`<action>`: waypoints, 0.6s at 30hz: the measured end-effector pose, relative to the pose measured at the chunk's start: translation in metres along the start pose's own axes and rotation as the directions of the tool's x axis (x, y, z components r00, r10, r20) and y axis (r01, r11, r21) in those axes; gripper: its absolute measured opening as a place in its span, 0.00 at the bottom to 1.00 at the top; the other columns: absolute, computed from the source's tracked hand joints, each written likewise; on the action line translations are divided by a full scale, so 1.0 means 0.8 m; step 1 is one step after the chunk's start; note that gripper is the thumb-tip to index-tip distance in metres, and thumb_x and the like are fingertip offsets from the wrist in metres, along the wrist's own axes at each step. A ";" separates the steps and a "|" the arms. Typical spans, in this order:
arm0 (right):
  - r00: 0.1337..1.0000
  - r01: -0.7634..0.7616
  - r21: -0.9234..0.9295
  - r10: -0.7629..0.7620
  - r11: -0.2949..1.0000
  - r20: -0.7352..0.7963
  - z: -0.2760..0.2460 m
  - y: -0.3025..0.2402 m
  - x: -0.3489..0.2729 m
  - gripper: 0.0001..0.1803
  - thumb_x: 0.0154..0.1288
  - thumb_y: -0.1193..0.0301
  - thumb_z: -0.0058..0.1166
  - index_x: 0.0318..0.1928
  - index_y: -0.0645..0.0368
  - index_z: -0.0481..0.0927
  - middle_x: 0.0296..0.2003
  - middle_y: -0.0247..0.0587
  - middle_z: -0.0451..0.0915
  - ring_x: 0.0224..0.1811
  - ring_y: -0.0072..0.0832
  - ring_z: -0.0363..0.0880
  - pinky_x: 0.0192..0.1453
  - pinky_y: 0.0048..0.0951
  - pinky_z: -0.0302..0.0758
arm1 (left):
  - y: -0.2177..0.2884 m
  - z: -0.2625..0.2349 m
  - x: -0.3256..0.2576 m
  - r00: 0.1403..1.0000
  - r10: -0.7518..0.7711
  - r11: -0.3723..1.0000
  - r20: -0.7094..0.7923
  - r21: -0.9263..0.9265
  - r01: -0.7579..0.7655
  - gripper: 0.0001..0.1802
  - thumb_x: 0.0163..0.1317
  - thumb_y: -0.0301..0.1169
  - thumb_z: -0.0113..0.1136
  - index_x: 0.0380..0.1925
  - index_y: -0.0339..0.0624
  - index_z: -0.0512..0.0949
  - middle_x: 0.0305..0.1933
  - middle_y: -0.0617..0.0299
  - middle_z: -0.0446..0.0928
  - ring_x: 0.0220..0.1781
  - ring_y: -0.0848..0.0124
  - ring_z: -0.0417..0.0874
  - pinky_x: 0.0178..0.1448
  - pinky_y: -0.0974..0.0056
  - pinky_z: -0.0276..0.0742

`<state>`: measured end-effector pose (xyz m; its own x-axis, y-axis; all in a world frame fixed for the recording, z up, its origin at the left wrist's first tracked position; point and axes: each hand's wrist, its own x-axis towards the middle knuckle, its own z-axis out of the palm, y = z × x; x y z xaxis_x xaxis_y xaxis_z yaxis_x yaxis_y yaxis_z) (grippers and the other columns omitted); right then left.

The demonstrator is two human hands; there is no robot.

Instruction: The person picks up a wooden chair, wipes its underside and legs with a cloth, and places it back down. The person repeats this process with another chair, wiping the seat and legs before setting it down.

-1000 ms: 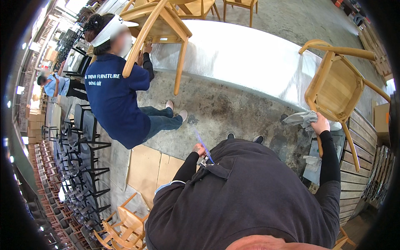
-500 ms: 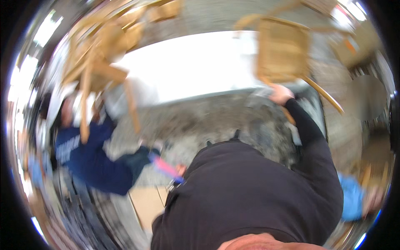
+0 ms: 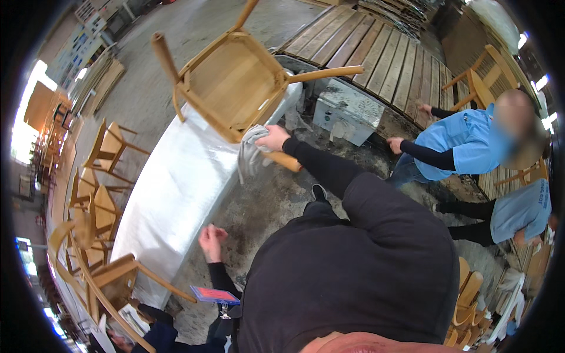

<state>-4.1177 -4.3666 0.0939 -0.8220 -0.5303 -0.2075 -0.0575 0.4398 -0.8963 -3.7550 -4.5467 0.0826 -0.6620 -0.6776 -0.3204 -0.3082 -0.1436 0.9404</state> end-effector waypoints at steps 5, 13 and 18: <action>0.953 -0.300 0.671 0.243 0.678 0.181 -0.045 0.086 -0.049 0.20 0.56 0.74 0.63 0.50 0.64 0.80 0.43 0.40 0.84 0.43 0.27 0.82 0.50 0.30 0.77 | 0.161 0.069 0.094 0.941 0.322 0.947 0.102 -0.033 -0.320 0.17 0.74 0.36 0.48 0.31 0.33 0.74 0.30 0.57 0.77 0.33 0.69 0.82 0.43 0.63 0.82; 0.956 -0.213 0.532 0.061 0.820 0.288 -0.217 0.066 -0.027 0.21 0.59 0.77 0.58 0.55 0.64 0.76 0.46 0.36 0.83 0.46 0.23 0.81 0.54 0.28 0.76 | 0.284 0.264 0.142 0.945 0.250 0.953 0.213 0.119 -0.279 0.16 0.69 0.31 0.53 0.55 0.41 0.71 0.43 0.62 0.79 0.46 0.70 0.83 0.48 0.65 0.80; 0.790 -0.276 0.772 -0.323 0.573 0.522 -0.235 -0.051 -0.030 0.33 0.74 0.55 0.46 0.70 0.61 0.60 0.62 0.39 0.71 0.62 0.22 0.70 0.65 0.27 0.67 | 0.299 0.413 0.052 0.698 0.570 0.578 0.433 0.392 -0.716 0.42 0.51 0.24 0.69 0.67 0.50 0.63 0.64 0.54 0.66 0.66 0.60 0.70 0.63 0.57 0.71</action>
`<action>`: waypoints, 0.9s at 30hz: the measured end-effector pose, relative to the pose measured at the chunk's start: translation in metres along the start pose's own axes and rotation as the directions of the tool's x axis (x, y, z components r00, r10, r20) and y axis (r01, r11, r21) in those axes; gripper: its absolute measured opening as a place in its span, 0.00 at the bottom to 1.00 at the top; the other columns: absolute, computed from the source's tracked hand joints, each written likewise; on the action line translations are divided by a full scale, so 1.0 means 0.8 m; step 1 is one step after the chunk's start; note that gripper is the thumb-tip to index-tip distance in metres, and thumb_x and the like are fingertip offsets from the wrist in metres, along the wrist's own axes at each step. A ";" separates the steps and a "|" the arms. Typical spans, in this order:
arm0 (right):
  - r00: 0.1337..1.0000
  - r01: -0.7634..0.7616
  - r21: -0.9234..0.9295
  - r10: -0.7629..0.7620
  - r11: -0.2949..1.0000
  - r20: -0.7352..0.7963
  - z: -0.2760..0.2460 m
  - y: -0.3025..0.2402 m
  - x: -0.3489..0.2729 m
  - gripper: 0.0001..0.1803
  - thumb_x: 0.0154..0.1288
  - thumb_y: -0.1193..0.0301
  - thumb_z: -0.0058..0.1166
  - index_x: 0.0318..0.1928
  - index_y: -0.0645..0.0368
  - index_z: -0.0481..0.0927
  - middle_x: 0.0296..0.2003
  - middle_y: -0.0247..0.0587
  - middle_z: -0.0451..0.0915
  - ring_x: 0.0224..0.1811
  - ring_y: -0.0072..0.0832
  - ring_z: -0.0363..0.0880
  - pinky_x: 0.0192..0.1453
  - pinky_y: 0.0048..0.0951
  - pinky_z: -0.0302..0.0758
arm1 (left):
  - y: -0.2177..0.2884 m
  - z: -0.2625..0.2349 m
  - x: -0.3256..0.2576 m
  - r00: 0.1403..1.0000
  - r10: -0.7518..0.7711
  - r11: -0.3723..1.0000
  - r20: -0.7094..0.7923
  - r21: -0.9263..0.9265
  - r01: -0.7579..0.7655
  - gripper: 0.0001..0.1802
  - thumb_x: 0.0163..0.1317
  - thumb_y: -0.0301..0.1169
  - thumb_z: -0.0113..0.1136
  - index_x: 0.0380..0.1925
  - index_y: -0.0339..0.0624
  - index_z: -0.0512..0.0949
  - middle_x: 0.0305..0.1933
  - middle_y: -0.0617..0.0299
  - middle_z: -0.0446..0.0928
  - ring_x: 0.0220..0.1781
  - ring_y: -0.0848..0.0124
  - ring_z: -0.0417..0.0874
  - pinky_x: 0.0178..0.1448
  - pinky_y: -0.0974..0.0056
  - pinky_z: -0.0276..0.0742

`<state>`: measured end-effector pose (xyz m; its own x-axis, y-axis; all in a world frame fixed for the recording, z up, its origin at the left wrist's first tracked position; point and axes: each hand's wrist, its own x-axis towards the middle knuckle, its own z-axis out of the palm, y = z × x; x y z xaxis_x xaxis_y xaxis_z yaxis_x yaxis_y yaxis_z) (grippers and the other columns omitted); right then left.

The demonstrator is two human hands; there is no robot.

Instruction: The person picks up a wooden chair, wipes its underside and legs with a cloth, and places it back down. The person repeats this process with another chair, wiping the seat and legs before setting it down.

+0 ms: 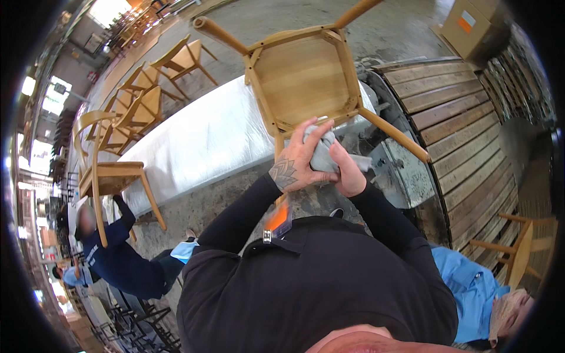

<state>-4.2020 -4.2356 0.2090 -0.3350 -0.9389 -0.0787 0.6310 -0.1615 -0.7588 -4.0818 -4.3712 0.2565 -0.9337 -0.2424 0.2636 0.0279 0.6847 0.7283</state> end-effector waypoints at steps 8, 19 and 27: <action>0.994 -0.040 -0.249 0.065 0.968 0.090 0.014 0.018 0.029 0.38 0.73 0.50 0.46 0.75 0.50 0.51 0.66 0.44 0.66 0.64 0.30 0.68 0.65 0.34 0.66 | -0.090 -0.097 -0.063 0.831 -0.170 0.985 -0.530 -0.076 0.153 0.25 0.53 0.16 0.58 0.54 0.39 0.71 0.45 0.56 0.77 0.47 0.67 0.80 0.50 0.62 0.78; 0.807 -0.557 -0.149 0.489 0.817 -0.332 0.045 0.180 0.042 0.47 0.65 0.65 0.62 0.74 0.54 0.43 0.53 0.48 0.73 0.40 0.33 0.82 0.33 0.33 0.82 | -0.384 -0.277 -0.118 0.439 -0.659 0.386 -0.611 0.227 0.894 0.45 0.51 0.35 0.69 0.67 0.36 0.58 0.64 0.42 0.67 0.66 0.52 0.68 0.69 0.52 0.63; 0.817 -0.530 -0.154 0.454 0.834 -0.355 0.056 0.193 0.042 0.48 0.65 0.75 0.56 0.76 0.53 0.37 0.40 0.44 0.78 0.27 0.32 0.84 0.27 0.33 0.82 | -0.253 -0.233 0.085 0.930 0.146 0.989 -0.338 0.048 -0.139 0.59 0.48 0.42 0.76 0.73 0.39 0.47 0.73 0.44 0.55 0.75 0.52 0.57 0.74 0.50 0.59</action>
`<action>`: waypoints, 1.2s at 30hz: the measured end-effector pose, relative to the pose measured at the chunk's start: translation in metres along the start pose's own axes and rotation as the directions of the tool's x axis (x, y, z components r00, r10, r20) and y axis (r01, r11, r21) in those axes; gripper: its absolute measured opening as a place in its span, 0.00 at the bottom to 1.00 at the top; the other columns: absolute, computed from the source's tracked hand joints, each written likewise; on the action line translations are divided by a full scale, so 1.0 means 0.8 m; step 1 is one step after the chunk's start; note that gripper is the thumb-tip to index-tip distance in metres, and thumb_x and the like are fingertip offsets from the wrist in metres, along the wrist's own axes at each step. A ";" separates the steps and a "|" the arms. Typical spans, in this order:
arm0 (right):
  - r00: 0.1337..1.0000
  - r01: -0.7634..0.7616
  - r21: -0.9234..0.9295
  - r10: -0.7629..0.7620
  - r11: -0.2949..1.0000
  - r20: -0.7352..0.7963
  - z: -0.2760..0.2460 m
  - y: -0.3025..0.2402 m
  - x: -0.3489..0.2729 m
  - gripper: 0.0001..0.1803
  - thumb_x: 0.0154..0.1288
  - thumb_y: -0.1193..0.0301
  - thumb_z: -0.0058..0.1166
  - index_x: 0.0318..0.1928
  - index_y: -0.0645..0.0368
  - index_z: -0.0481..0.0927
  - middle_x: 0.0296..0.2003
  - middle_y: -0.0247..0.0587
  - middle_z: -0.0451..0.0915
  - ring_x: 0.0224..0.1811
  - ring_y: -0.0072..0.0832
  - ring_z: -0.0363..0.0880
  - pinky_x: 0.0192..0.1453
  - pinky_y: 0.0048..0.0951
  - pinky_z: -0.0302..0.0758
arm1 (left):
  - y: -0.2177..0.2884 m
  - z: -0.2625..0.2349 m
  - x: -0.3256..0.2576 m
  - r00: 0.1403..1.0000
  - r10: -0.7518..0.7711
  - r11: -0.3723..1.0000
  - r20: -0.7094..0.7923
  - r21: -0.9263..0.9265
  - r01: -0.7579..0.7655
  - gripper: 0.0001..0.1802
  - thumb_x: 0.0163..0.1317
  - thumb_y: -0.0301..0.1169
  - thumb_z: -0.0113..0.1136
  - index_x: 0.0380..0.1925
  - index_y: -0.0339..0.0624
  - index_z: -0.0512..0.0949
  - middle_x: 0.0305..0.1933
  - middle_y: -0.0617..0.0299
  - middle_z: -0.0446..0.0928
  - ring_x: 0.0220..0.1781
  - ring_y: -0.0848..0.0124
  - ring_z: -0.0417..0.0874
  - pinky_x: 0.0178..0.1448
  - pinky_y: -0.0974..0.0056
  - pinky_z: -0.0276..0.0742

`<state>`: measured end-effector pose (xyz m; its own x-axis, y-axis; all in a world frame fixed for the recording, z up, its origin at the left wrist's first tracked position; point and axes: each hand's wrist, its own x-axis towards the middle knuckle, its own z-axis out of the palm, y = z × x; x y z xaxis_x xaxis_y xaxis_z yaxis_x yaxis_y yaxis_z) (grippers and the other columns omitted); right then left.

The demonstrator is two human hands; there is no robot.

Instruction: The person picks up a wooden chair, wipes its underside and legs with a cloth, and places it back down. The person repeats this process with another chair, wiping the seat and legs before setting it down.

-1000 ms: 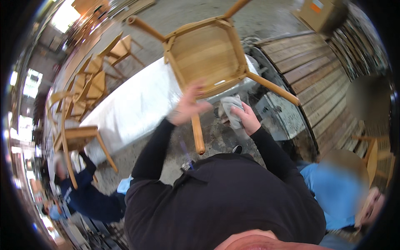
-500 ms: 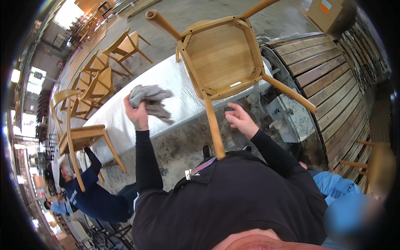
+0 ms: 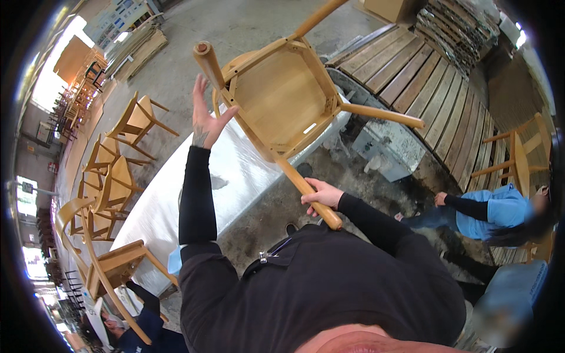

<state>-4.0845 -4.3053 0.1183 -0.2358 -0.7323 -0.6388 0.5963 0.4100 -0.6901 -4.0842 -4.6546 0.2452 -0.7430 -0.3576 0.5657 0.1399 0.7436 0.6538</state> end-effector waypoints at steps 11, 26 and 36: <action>0.997 0.065 -0.024 -0.064 0.998 0.034 -0.003 0.009 -0.010 0.37 0.63 0.75 0.57 0.70 0.53 0.54 0.36 0.39 0.74 0.22 0.28 0.80 0.24 0.30 0.79 | -0.101 -0.020 0.043 0.783 -0.599 0.743 0.165 -0.250 0.621 0.19 0.66 0.33 0.50 0.57 0.46 0.75 0.48 0.60 0.83 0.54 0.67 0.80 0.52 0.57 0.77; 0.956 -0.268 -0.610 0.124 0.746 -0.267 0.031 -0.022 0.006 0.44 0.62 0.70 0.61 0.73 0.58 0.50 0.49 0.47 0.75 0.43 0.29 0.80 0.46 0.30 0.79 | -0.418 0.057 0.172 0.750 -0.632 0.775 0.197 0.186 0.604 0.33 0.59 0.56 0.58 0.45 0.34 0.82 0.45 0.45 0.83 0.50 0.55 0.84 0.55 0.57 0.76; 0.551 0.752 -0.225 -0.778 0.619 -0.302 0.089 -0.308 0.026 0.29 0.70 0.68 0.52 0.68 0.61 0.61 0.56 0.50 0.74 0.58 0.37 0.77 0.62 0.40 0.75 | -0.517 0.118 0.242 0.714 -0.651 0.758 0.258 0.165 0.631 0.40 0.58 0.63 0.56 0.47 0.32 0.80 0.47 0.44 0.82 0.52 0.56 0.83 0.56 0.57 0.75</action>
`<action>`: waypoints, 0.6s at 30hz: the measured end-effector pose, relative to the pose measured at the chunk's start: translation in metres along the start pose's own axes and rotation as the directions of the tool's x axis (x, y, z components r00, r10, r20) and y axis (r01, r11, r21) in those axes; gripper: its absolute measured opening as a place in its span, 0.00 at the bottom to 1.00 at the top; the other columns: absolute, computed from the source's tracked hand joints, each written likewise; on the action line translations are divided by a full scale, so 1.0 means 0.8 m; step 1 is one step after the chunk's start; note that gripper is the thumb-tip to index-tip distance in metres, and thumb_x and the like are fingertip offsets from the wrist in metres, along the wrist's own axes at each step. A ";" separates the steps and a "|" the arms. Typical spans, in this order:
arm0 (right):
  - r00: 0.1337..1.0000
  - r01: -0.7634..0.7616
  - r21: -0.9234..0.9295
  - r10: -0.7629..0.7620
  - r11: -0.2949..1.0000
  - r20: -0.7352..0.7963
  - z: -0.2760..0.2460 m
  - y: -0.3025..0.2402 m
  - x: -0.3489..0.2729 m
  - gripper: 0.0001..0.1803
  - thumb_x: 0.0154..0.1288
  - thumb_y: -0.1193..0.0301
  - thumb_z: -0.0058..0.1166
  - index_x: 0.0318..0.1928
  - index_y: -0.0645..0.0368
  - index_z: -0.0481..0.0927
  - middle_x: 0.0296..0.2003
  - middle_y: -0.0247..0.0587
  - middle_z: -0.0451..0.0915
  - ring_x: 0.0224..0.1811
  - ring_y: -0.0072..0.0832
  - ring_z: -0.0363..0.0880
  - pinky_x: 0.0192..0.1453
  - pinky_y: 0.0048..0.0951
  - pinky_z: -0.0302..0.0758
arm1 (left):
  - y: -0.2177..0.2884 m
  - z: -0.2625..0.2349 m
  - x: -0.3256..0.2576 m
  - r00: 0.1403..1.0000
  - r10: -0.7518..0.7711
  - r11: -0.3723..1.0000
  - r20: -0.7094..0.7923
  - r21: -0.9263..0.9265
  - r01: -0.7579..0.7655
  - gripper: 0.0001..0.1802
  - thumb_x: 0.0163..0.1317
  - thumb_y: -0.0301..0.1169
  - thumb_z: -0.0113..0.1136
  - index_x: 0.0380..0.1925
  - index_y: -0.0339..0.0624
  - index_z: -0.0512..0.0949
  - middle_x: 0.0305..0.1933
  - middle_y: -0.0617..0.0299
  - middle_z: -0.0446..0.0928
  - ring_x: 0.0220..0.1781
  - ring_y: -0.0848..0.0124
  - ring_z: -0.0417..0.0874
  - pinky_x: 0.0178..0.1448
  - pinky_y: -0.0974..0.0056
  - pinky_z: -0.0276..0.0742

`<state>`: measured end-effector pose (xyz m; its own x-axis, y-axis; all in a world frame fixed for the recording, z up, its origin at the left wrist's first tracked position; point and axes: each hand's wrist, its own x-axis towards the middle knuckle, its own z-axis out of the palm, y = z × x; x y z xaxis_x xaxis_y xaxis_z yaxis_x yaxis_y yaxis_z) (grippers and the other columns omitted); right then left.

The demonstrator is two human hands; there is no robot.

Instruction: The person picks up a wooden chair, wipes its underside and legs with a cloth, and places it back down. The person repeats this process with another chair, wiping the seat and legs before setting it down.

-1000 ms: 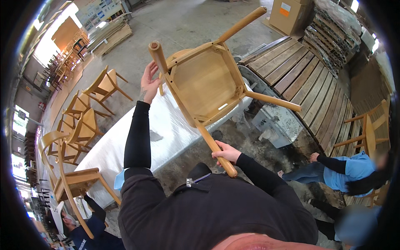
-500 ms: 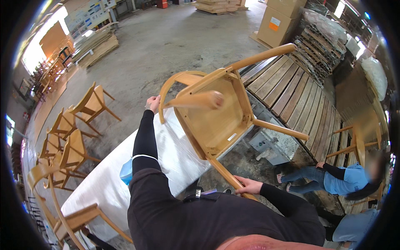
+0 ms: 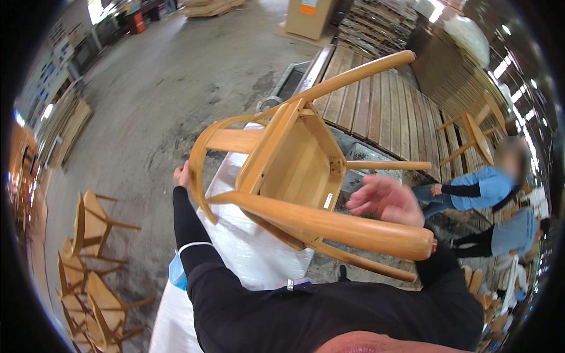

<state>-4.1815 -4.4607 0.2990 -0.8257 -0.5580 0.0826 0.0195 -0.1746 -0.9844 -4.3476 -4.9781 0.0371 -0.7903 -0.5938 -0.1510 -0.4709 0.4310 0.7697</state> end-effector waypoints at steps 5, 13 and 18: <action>1.000 0.004 -0.951 -0.017 0.310 -0.001 -0.039 -0.110 0.086 0.17 0.66 0.75 0.50 0.55 0.62 0.74 0.43 0.44 0.80 0.48 0.32 0.81 0.52 0.32 0.78 | 0.019 0.013 0.002 0.969 -0.096 0.950 0.229 -0.269 0.158 0.37 0.61 0.63 0.57 0.42 0.34 0.81 0.36 0.60 0.81 0.35 0.72 0.79 0.40 0.64 0.75; 0.985 0.113 -0.594 0.170 -0.797 -0.041 -0.109 -0.104 0.333 0.25 0.49 0.57 0.67 0.45 0.59 0.79 0.39 0.45 0.84 0.46 0.39 0.83 0.49 0.41 0.79 | -0.002 0.041 -0.002 0.956 -0.262 0.923 0.130 -0.256 0.288 0.48 0.53 0.71 0.57 0.40 0.26 0.82 0.41 0.49 0.82 0.42 0.63 0.82 0.49 0.59 0.75; 0.966 0.072 -0.618 0.209 -0.783 -0.151 -0.152 -0.062 0.332 0.10 0.51 0.66 0.63 0.35 0.52 0.84 0.34 0.42 0.86 0.42 0.37 0.86 0.44 0.38 0.81 | -0.032 0.026 -0.001 0.955 -0.224 0.881 0.194 -0.379 0.284 0.49 0.50 0.69 0.62 0.44 0.23 0.80 0.45 0.50 0.82 0.44 0.64 0.82 0.50 0.61 0.76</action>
<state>-4.4702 -4.5012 0.3512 -0.8791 -0.4527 -0.1493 -0.4234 0.5977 0.6808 -4.3429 -4.9742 0.0047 -0.7252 -0.5316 -0.4375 -0.4910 -0.0462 0.8699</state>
